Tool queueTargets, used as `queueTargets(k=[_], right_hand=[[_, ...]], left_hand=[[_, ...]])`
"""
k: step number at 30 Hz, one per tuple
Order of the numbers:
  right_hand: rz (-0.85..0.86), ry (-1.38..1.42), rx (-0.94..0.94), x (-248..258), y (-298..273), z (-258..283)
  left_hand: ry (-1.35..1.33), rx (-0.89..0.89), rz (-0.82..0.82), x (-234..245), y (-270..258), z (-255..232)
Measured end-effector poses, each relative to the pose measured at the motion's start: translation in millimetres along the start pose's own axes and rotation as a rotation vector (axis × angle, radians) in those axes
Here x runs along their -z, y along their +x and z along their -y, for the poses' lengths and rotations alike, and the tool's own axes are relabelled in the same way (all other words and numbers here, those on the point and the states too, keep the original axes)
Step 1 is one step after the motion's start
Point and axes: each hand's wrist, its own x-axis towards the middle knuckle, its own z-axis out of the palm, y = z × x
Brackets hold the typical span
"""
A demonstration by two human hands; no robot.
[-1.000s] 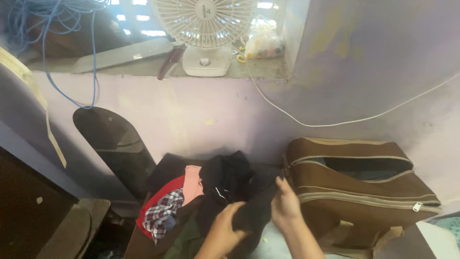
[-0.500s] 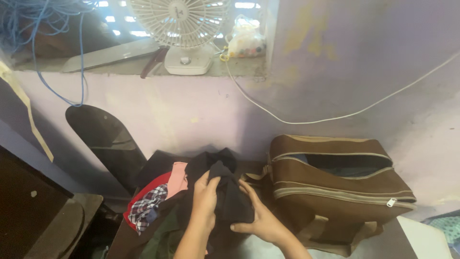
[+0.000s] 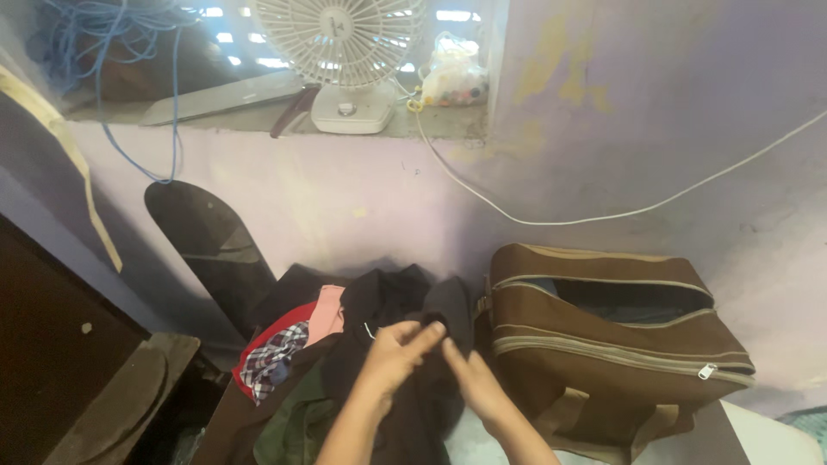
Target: The person folds several garments by hand on a small table and places them into a brown duffel bag. Items handled include a black t-shirt, a white t-shirt, white shorts, black pants, a light blue t-shirt, and a dark t-shirt. Each item is folded and then packed into the bag.
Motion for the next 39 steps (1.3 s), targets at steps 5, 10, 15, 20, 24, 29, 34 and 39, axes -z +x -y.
queueTargets(k=[5, 10, 15, 20, 24, 29, 34, 39], right_hand=[[0.124, -0.459, 0.393, -6.6, -13.1, 5.5], [0.121, -0.151, 0.540, 6.0, -33.4, 41.9], [-0.180, -0.192, 0.981, 16.0, -48.3, 96.7], [0.262, -0.043, 0.602, 31.2, -34.3, 119.4], [0.069, 0.090, 0.673, 41.5, -20.5, 121.5], [0.172, 0.102, 0.745, 74.7, -21.4, 134.8], [-0.106, 0.063, 0.730, 60.1, -23.1, 151.6], [0.013, 0.107, 0.457, 18.2, -54.9, 155.9]], left_hand=[[0.263, -0.139, -0.237, -9.7, 5.5, 12.5], [0.052, -0.186, -0.225, 16.9, 9.7, -9.5], [0.162, -0.433, 0.141, 28.8, -4.7, -67.3], [0.470, -0.503, 0.274, 28.4, -33.3, -124.6], [0.957, -0.365, 0.029, 42.8, -37.4, -147.6], [0.749, -0.305, 0.082, 77.1, -9.8, -143.5], [0.662, -0.255, -0.231, 61.5, 28.5, -126.6], [-0.040, -0.455, 0.025, 28.3, 28.1, -134.4]])
